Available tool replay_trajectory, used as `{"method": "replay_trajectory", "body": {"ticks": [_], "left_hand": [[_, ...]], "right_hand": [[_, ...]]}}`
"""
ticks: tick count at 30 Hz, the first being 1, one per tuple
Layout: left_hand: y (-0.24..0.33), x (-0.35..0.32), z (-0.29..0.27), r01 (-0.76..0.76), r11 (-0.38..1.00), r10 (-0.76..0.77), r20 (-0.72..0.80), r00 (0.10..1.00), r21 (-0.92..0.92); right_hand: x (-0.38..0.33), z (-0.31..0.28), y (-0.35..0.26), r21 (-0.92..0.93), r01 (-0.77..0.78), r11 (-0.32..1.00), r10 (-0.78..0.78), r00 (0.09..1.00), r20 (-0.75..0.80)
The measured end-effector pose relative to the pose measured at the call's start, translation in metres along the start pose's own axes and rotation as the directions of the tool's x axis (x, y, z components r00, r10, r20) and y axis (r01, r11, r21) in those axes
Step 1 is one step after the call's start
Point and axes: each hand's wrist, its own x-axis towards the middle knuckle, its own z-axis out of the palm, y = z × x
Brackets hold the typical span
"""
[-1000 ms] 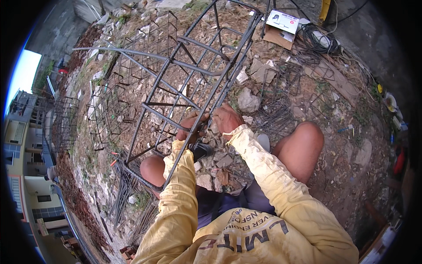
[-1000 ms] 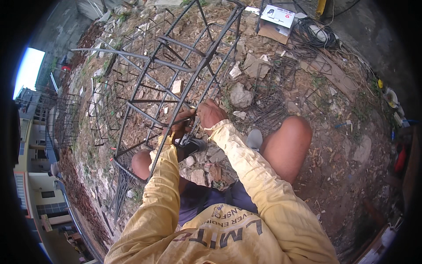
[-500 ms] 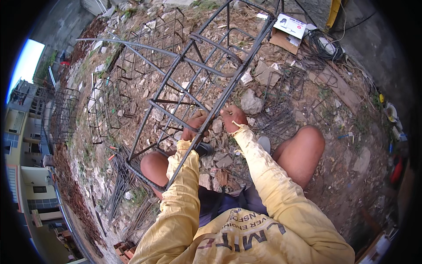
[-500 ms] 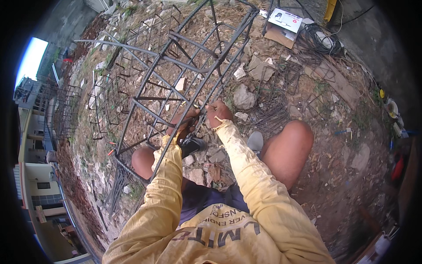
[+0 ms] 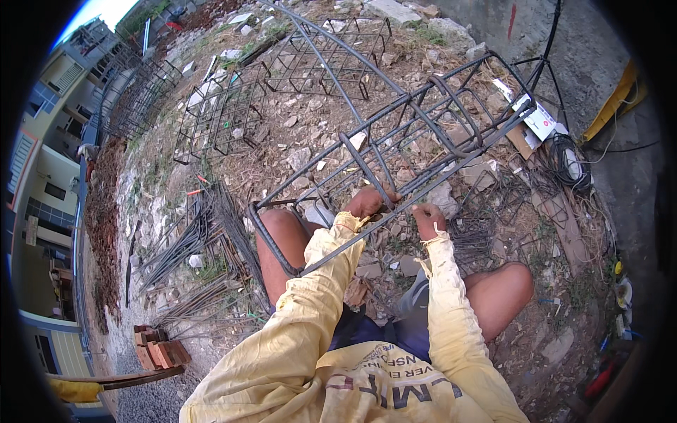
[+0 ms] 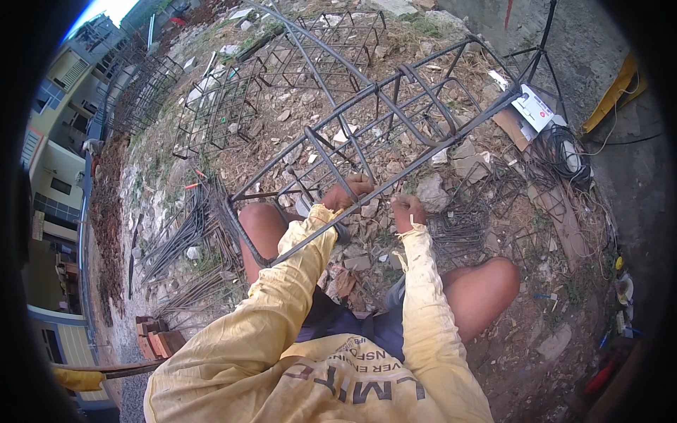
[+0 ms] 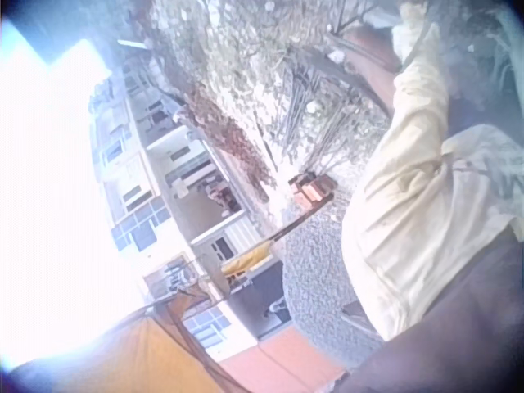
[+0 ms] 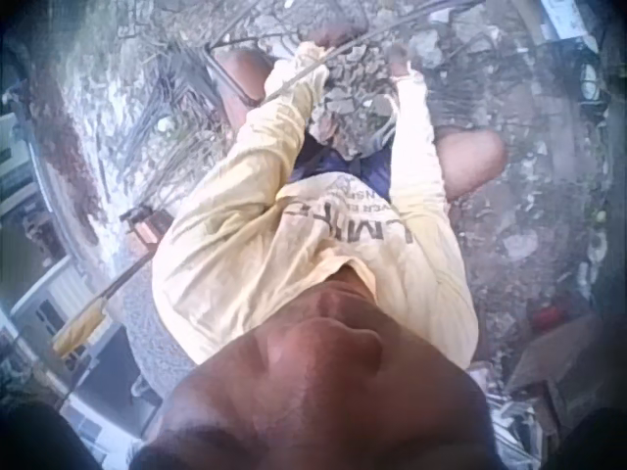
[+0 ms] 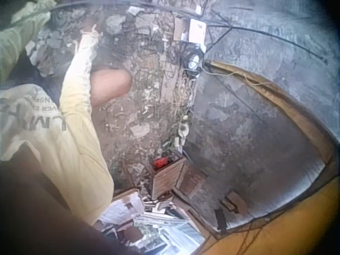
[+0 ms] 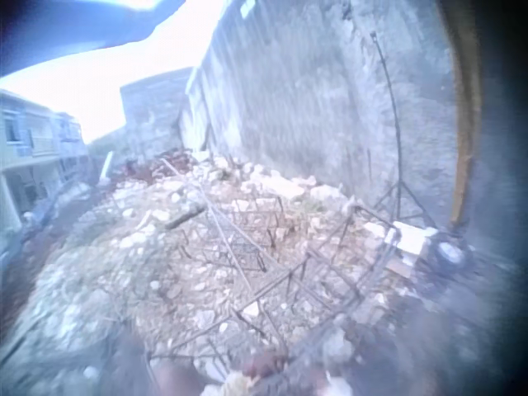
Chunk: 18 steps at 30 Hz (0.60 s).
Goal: The person sits on the ground and assembles a metal frame by inserting rods into a grid structure and securing them with wire ties. The person repeatedly picks up rods, positions them, and twists wire ties to fasten the components together.
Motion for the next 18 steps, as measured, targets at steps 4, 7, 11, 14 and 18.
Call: {"method": "replay_trajectory", "body": {"ticks": [4,7,11,14,18], "left_hand": [[-0.025,-0.003,-0.018,-0.084,0.996,0.087,-0.074,0.993,0.037],[-0.023,-0.002,-0.011,-0.081,0.996,0.084,-0.074,0.994,0.04],[-0.046,-0.001,-0.014,-0.041,0.999,0.034,-0.225,0.974,-0.028],[-0.035,-0.011,0.001,-0.142,0.99,0.139,-0.199,0.97,-0.003],[-0.027,-0.017,0.004,-0.136,0.986,0.123,-0.135,0.983,-0.091]], "right_hand": [[-0.075,-0.048,-0.123,-0.076,0.121,0.99,-0.096,0.956,0.278],[-0.114,-0.021,-0.157,-0.009,0.454,0.891,-0.424,0.84,0.34],[-0.115,0.064,-0.175,-0.023,0.805,0.593,-0.768,0.574,0.283],[-0.083,0.084,-0.203,-0.227,0.834,0.502,-0.791,0.549,0.27],[-0.032,0.121,-0.211,-0.351,0.805,0.479,-0.346,0.541,0.767]]}}
